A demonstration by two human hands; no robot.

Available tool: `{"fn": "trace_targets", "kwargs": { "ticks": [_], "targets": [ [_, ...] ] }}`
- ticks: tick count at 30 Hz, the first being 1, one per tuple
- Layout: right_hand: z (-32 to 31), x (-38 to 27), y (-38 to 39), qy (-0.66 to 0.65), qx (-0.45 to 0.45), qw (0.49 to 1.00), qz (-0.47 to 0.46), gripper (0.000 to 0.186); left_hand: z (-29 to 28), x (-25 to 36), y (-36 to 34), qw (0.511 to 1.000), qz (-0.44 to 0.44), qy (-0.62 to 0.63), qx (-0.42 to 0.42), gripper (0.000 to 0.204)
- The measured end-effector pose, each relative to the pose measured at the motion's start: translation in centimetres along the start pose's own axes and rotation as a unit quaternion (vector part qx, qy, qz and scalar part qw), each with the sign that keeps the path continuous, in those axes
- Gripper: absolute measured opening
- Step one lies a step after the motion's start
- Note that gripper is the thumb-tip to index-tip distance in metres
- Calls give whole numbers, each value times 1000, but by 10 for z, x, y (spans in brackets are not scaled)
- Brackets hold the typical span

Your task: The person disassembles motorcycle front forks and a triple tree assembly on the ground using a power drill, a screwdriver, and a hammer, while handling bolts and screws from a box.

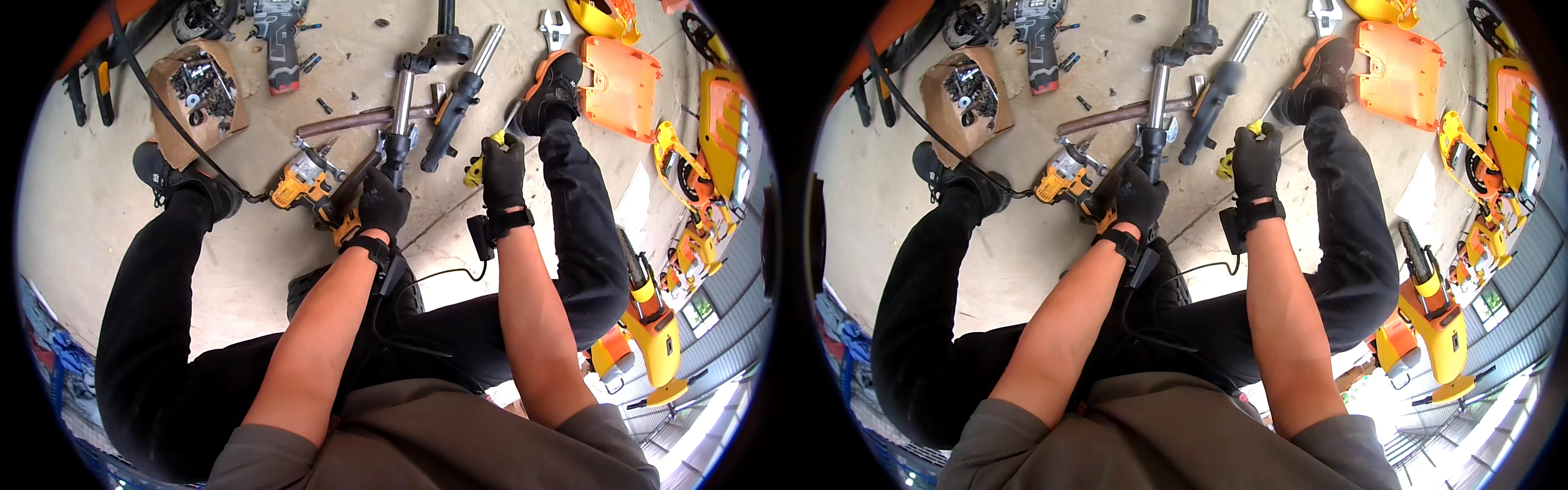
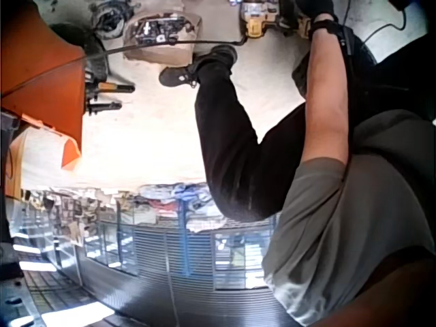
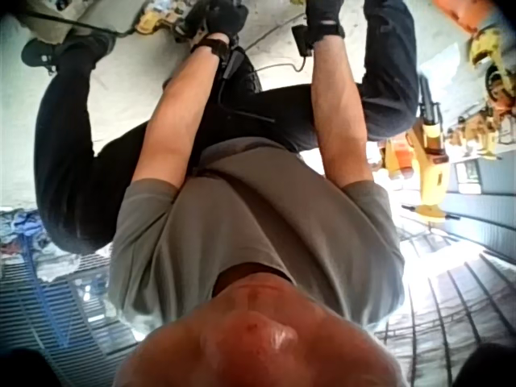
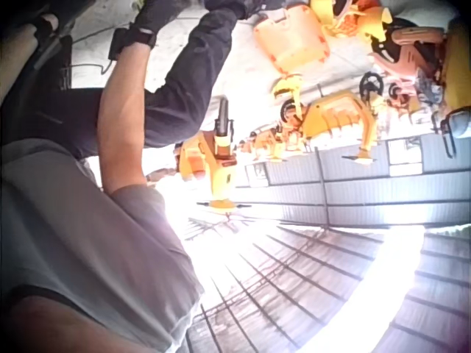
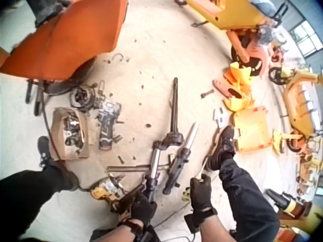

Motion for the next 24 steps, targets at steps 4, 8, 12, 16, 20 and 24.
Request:
{"fn": "trace_targets", "kwargs": {
  "ticks": [4, 8, 12, 16, 20, 24],
  "targets": [
    [-2, 15, -5, 42, 41, 998, -3, 42, -3, 3, 1, 1000, 15, -9, 1, 56],
    [-3, 46, -21, 92, 47, 993, 54, 46, -2, -6, 1, 1000, 6, -6, 8, 64],
    [-22, 87, -63, 323, 54, 942, -73, 52, 19, -17, 1, 1000, -1, 6, -10, 83],
    [-17, 67, -59, 351, 98, 922, -131, 56, 5, -3, -1, 997, -37, 4, -62, 85],
    [22, -34, -28, -9, -91, 983, -160, 64, 7, -10, 0, 999, -34, -13, 0, 72],
    [32, -96, -53, 176, -102, 923, -326, 69, 15, -10, 0, 1000, -14, 1, 4, 71]
  ]
}}
Point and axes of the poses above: each hand's wrist, its own y-axis away from the middle knuckle, its own z-axis out of the palm, x = y × z, the point moved 1 cm from there along -y, towards the middle knuckle, and after that the axes turned 14 degrees about z, right-handed, at the moved point
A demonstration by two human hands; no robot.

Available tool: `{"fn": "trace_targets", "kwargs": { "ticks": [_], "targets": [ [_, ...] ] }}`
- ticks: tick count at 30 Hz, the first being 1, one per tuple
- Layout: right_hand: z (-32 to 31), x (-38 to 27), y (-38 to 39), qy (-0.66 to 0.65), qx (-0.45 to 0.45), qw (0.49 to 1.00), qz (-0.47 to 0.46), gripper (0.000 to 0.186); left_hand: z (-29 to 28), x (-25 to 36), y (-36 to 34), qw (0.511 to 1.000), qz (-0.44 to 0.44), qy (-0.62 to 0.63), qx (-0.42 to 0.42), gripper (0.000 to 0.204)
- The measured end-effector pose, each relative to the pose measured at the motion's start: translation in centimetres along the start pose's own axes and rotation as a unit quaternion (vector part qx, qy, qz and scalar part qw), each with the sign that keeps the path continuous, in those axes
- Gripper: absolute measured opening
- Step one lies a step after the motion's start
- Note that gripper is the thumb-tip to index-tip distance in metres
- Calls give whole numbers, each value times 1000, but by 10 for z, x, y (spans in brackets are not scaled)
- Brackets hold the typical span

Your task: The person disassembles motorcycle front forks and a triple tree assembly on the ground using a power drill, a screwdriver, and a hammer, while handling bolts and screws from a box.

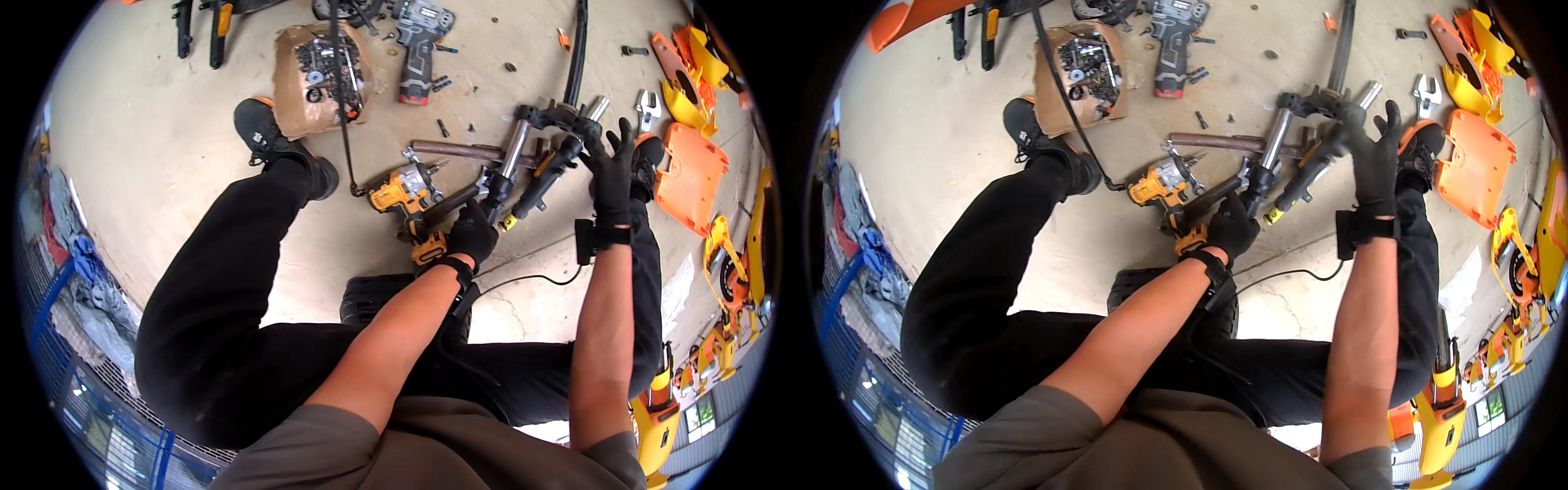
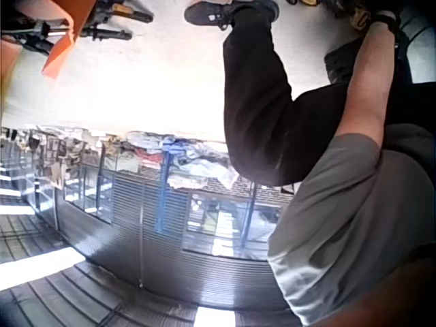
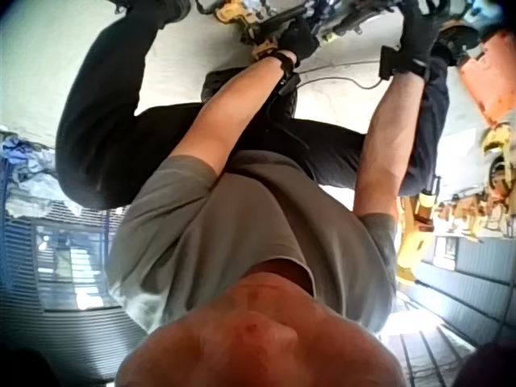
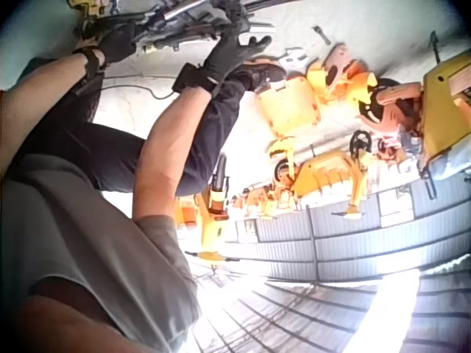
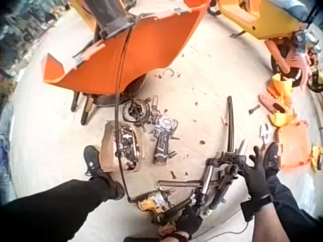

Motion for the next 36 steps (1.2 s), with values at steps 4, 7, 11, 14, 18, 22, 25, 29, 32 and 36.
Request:
{"fn": "trace_targets", "kwargs": {
  "ticks": [4, 7, 11, 14, 18, 22, 25, 29, 32, 36],
  "targets": [
    [-1, -7, -16, 4, -109, 993, 46, 59, -13, 8, -1, 997, -48, 40, -51, 73],
    [1, 1, -15, 6, -86, 996, 35, 45, -14, 11, 1, 998, -34, 22, -45, 74],
    [1, -11, -8, 6, -90, 996, 22, 45, -23, 12, -4, 991, -64, 50, -110, 87],
    [9, -39, -8, 141, -66, 987, -28, 44, -25, 12, -9, 991, -47, 64, -104, 95],
    [12, -36, -11, 110, -61, 990, -61, 44, -19, 28, -16, 999, 30, 24, -14, 97],
    [19, -51, -9, 184, -37, 968, -168, 42, -6, 19, -23, 985, 90, 96, 110, 89],
    [33, -61, -10, 167, -42, 975, -144, 46, -27, 24, -33, 981, 29, 173, 86, 57],
    [43, -75, -10, 189, -50, 970, -145, 51, -38, 20, -40, 972, 35, 230, 36, 41],
    [39, -67, -13, 121, -59, 980, -148, 48, -33, 14, -44, 959, 15, 283, -6, 38],
    [28, -66, 6, 2, -44, 999, -9, 42, -26, -4, -49, 939, 38, 340, -17, 20]
  ]
}}
Point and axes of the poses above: each hand's wrist, its own y-axis away from the middle knuckle, its own z-axis out of the palm, x = y × z, the point moved 1 cm from there along -y, towards the middle knuckle, and after that the axes turned 14 degrees about z, right-handed, at the moved point
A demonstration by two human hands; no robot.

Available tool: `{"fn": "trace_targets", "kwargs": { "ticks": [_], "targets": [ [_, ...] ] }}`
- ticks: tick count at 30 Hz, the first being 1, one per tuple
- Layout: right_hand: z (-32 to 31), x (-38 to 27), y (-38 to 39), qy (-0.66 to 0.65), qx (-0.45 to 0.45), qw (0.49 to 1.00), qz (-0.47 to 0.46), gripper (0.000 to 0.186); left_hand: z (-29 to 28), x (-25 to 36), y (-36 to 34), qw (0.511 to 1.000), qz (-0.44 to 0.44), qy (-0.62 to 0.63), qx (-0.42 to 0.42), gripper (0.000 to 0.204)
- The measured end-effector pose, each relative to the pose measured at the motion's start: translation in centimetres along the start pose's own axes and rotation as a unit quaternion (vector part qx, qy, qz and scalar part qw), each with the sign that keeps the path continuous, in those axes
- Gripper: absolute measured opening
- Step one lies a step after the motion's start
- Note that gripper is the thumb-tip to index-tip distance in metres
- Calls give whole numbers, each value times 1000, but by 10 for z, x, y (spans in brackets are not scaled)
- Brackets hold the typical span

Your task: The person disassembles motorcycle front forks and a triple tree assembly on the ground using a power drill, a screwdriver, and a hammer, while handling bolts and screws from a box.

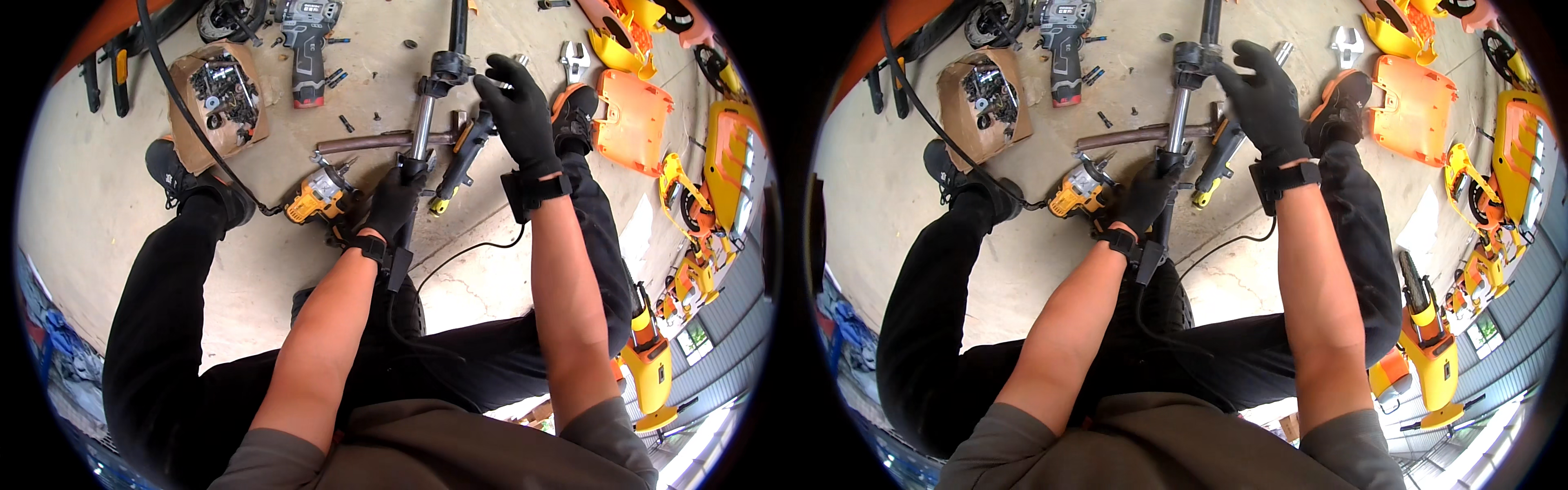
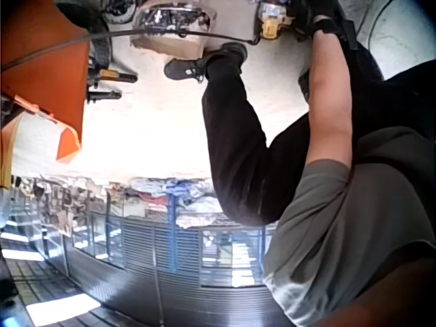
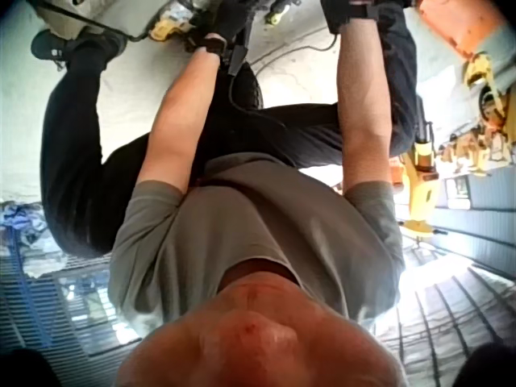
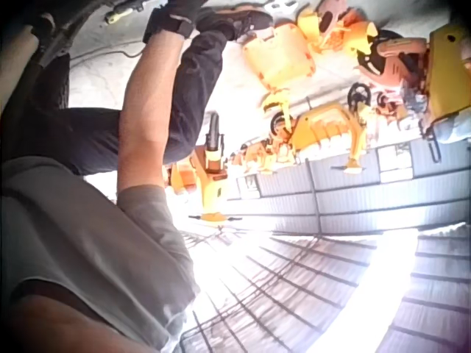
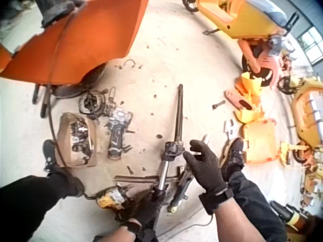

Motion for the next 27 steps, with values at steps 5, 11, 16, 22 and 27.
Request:
{"fn": "trace_targets", "kwargs": {
  "ticks": [5, 11, 16, 22, 27],
  "targets": [
    [-29, 103, 19, 18, 82, 976, 202, 29, 2, 15, 3, 998, 15, -54, 23, 24],
    [18, 223, 100, -43, -93, 850, 516, 33, 2, 24, 2, 999, 3, -45, 11, 46],
    [50, 215, 97, -106, -64, 860, 496, 30, 2, 24, 3, 992, 97, -68, 45, 56],
    [52, 228, 97, -45, -81, 904, 417, 24, -3, 37, 2, 996, 49, -73, -12, 56],
    [50, 187, 98, -85, -22, 884, 458, 31, -16, 42, -3, 995, 52, -74, -45, 53]
  ]
}}
Point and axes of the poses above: each hand's wrist, its own y-axis away from the middle knuckle, its own z-axis out of the palm, x = y × z, the point moved 1 cm from there along -y, towards the middle knuckle, and after that the axes turned 14 degrees about z, right-handed, at the moved point
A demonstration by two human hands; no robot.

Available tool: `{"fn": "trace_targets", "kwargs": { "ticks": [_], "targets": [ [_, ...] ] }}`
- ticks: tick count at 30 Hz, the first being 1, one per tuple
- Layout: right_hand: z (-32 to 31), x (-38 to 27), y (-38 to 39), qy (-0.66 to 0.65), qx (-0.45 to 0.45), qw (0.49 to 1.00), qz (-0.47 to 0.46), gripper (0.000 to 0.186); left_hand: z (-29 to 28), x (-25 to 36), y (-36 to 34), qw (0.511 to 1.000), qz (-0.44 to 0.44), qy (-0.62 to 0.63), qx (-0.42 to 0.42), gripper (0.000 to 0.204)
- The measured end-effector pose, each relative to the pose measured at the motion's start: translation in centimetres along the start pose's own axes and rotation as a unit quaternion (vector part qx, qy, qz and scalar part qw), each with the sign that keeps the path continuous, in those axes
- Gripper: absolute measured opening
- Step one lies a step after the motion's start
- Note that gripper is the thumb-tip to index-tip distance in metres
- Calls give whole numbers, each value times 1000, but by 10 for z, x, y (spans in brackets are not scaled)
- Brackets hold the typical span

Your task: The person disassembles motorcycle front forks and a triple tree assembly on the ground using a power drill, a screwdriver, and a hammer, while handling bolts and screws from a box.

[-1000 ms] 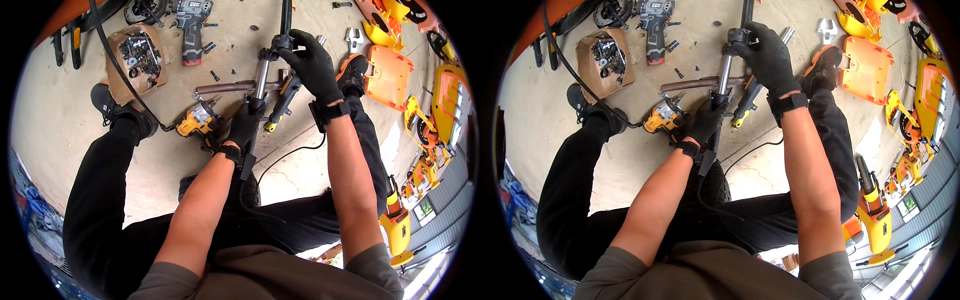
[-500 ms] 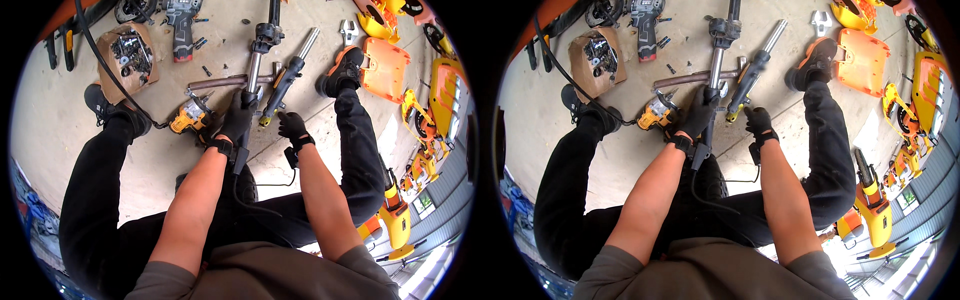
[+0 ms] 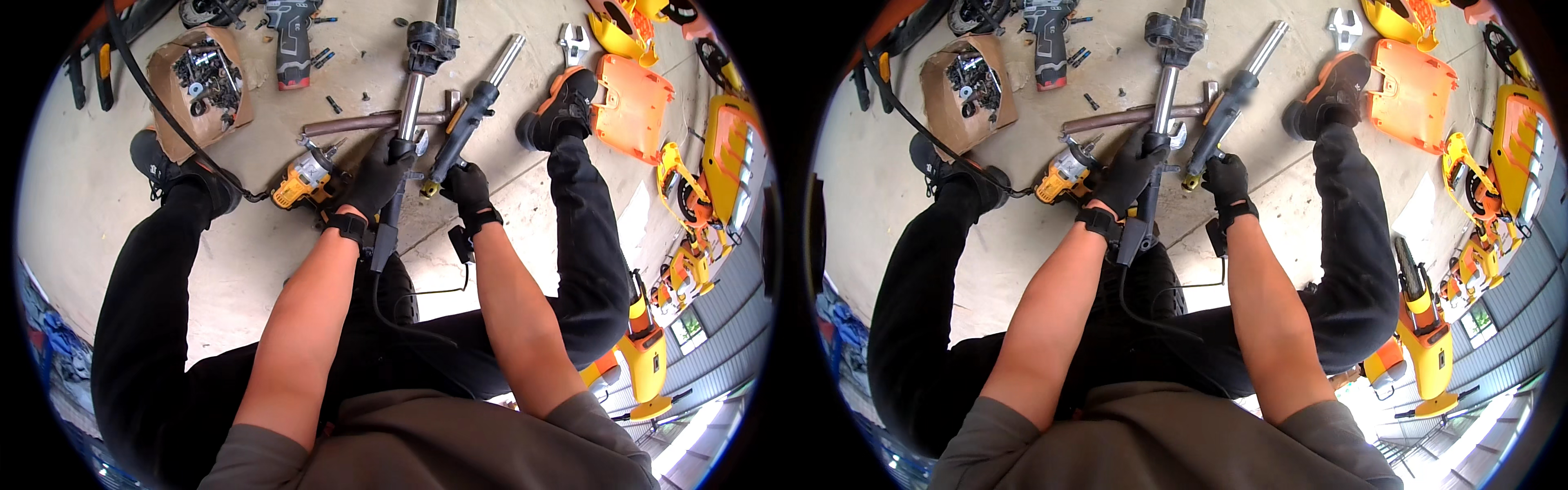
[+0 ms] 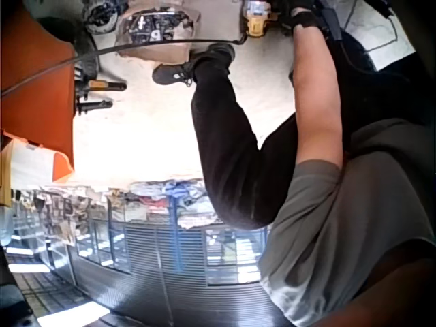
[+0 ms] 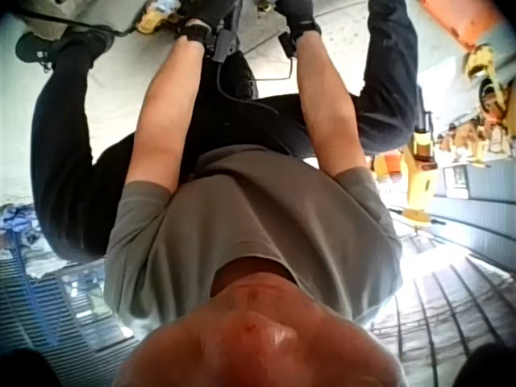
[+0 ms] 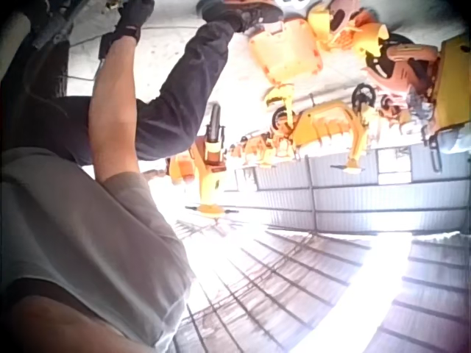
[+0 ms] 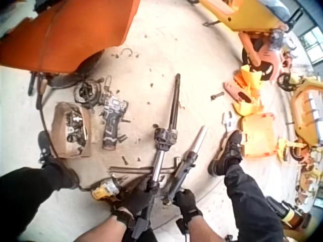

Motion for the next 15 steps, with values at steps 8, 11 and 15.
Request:
{"fn": "trace_targets", "kwargs": {
  "ticks": [8, 11, 15],
  "targets": [
    [-3, 0, -4, 37, -26, 999, 12, 34, -1, -2, -7, 999, 5, 20, -26, 44],
    [-2, 2, -13, 85, -50, 995, 6, 36, -1, -12, -15, 999, -9, 0, -35, 38],
    [-4, 12, -17, 139, 105, 984, -45, 35, 5, -14, -21, 999, -49, 4, -22, 39]
  ]
}}
Point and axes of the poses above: each hand's wrist, its own y-axis away from the middle knuckle, its own z-axis out of the palm, x = y × z, the point moved 1 cm from there along -y, towards the middle knuckle, and after that the axes turned 14 degrees about z, right-handed, at the moved point
